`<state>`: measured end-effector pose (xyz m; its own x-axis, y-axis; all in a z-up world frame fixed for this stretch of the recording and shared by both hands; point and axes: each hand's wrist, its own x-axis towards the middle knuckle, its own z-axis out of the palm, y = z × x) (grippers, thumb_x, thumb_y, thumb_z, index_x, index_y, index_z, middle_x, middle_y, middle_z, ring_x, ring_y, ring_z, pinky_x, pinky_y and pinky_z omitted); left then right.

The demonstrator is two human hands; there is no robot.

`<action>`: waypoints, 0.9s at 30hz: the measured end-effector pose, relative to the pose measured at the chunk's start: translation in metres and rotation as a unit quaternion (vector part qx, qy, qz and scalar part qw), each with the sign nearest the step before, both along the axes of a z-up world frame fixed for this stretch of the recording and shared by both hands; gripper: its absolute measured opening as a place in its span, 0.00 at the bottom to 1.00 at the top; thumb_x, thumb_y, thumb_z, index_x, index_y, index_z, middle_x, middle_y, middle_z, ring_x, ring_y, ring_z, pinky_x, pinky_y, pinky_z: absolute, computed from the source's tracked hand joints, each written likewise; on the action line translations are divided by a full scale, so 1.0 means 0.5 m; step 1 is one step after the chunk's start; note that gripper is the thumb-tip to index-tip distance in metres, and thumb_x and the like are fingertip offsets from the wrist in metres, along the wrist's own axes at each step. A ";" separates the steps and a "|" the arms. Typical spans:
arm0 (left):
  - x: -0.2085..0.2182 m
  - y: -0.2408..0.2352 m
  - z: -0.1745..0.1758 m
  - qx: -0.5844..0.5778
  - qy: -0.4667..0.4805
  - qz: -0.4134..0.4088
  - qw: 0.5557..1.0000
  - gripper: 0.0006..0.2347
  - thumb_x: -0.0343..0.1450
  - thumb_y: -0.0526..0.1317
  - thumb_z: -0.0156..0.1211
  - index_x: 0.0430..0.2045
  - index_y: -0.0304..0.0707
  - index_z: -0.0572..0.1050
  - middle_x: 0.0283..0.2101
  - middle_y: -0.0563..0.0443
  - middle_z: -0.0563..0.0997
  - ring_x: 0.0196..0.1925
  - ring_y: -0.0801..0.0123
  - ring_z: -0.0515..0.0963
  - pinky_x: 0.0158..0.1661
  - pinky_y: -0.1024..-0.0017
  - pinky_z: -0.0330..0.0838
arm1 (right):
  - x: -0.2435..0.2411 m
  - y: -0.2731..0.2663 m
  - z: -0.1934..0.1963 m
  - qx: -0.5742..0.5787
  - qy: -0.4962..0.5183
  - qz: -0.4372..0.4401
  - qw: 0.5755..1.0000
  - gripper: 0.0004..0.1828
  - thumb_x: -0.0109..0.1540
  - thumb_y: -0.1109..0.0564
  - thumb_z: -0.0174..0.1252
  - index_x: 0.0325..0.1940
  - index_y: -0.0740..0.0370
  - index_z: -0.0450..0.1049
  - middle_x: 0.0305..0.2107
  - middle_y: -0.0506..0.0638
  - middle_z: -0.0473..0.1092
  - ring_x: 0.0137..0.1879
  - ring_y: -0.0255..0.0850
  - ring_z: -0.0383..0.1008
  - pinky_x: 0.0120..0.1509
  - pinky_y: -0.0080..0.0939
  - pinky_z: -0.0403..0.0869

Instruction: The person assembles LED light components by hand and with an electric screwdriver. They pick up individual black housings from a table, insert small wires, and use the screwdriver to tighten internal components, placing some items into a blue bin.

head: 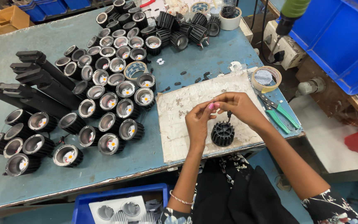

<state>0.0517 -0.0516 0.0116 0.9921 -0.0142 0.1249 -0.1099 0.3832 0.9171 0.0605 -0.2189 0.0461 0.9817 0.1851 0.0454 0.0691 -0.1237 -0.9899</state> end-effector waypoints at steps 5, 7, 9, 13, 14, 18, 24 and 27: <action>0.018 -0.017 0.007 0.112 -0.074 -0.008 0.991 0.09 0.71 0.38 0.67 0.39 0.31 0.84 0.39 0.48 0.85 0.36 0.74 0.83 0.35 0.77 0.80 | -0.015 -0.041 -0.012 0.094 0.052 -0.008 0.994 0.17 0.64 0.53 0.63 0.50 0.69 0.79 0.38 0.48 0.78 0.44 0.30 0.76 0.52 0.30 0.74; 0.034 -0.018 0.007 0.171 -0.078 -0.058 0.980 0.07 0.70 0.37 0.67 0.38 0.34 0.85 0.38 0.49 0.85 0.36 0.75 0.83 0.33 0.77 0.79 | -0.023 -0.063 -0.028 0.101 0.062 -0.010 0.993 0.16 0.63 0.54 0.63 0.49 0.67 0.79 0.39 0.47 0.79 0.43 0.29 0.77 0.50 0.31 0.75; 0.055 -0.018 0.007 0.242 -0.081 -0.100 0.962 0.07 0.68 0.37 0.68 0.37 0.37 0.85 0.36 0.49 0.86 0.33 0.73 0.83 0.32 0.76 0.78 | -0.025 -0.087 -0.045 0.062 0.068 -0.023 0.996 0.14 0.62 0.55 0.63 0.48 0.67 0.79 0.38 0.48 0.78 0.41 0.30 0.77 0.48 0.32 0.75; 0.088 -0.022 0.002 0.358 -0.160 -0.153 0.907 0.06 0.66 0.36 0.70 0.33 0.37 0.85 0.32 0.47 0.87 0.33 0.70 0.85 0.37 0.73 0.78 | -0.026 -0.111 -0.087 -0.051 0.035 -0.034 0.998 0.12 0.62 0.59 0.63 0.46 0.69 0.79 0.36 0.50 0.79 0.39 0.32 0.76 0.46 0.33 0.75; 0.095 -0.024 0.001 0.373 -0.200 -0.160 0.892 0.05 0.66 0.35 0.70 0.32 0.36 0.85 0.32 0.47 0.87 0.35 0.71 0.86 0.39 0.72 0.79 | -0.026 -0.114 -0.091 -0.066 0.016 -0.028 0.997 0.12 0.62 0.60 0.63 0.46 0.69 0.79 0.37 0.50 0.79 0.39 0.32 0.77 0.46 0.33 0.76; 0.115 -0.027 -0.001 0.415 -0.238 -0.164 0.863 0.05 0.65 0.33 0.68 0.33 0.36 0.84 0.34 0.48 0.87 0.37 0.69 0.87 0.42 0.71 0.79 | -0.039 -0.109 -0.078 -0.180 -0.082 -0.075 0.977 0.12 0.62 0.61 0.61 0.49 0.67 0.80 0.39 0.50 0.79 0.43 0.35 0.79 0.48 0.35 0.78; 0.105 -0.010 0.020 0.222 -0.050 -0.155 0.961 0.09 0.68 0.37 0.69 0.38 0.33 0.80 0.33 0.49 0.87 0.37 0.72 0.86 0.36 0.73 0.79 | -0.070 -0.058 0.026 -0.138 -0.182 -0.075 0.971 0.15 0.62 0.60 0.62 0.52 0.65 0.77 0.45 0.52 0.76 0.48 0.37 0.80 0.51 0.36 0.80; 0.088 0.002 0.036 0.143 -0.006 -0.155 0.977 0.14 0.67 0.37 0.70 0.43 0.32 0.77 0.32 0.47 0.86 0.36 0.71 0.86 0.35 0.75 0.77 | -0.079 -0.030 0.066 -0.169 -0.243 -0.058 0.954 0.13 0.62 0.60 0.64 0.50 0.65 0.78 0.44 0.52 0.77 0.46 0.39 0.80 0.51 0.37 0.80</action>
<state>0.0955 -0.0507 0.0297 0.9329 -0.3507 0.0823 -0.0396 0.1271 0.9911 0.0211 -0.2341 0.0789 0.8750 0.1605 0.4568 0.4753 -0.4644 -0.7473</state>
